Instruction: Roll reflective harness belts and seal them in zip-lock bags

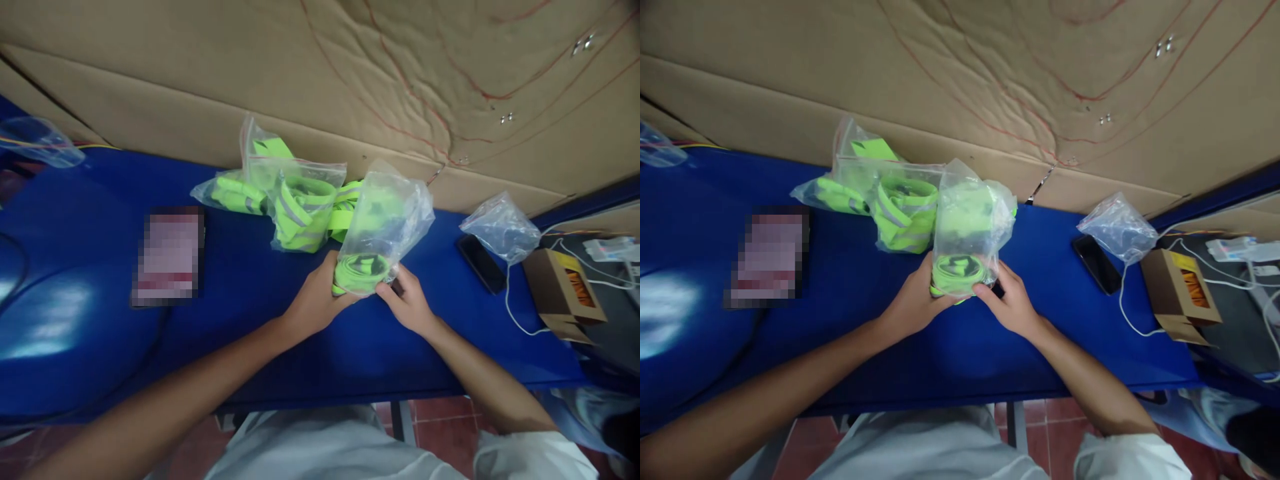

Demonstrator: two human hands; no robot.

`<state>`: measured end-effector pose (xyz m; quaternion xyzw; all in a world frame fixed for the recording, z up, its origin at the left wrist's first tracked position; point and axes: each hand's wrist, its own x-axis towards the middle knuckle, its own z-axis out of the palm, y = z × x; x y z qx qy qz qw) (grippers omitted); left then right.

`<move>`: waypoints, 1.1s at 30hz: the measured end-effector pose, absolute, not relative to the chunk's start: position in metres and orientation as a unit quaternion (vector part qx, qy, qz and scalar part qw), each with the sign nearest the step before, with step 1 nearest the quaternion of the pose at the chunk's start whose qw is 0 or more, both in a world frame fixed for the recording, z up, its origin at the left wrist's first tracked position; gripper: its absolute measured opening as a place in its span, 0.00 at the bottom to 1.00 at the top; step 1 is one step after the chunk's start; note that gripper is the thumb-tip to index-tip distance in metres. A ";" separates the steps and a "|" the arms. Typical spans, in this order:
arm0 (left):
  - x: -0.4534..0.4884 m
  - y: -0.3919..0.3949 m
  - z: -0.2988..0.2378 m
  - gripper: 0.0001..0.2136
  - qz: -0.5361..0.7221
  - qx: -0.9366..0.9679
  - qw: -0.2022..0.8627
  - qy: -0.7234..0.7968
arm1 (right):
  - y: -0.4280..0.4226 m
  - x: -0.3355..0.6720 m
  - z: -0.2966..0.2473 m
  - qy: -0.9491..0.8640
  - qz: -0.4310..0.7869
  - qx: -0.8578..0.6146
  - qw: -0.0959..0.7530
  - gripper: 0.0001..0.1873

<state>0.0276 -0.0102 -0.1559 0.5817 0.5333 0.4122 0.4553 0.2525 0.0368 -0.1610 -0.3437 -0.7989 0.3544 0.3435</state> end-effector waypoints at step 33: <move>0.020 -0.004 -0.169 0.37 0.483 0.580 0.471 0.458 | 0.037 0.242 -0.162 -0.776 0.372 -0.370 0.349 0.25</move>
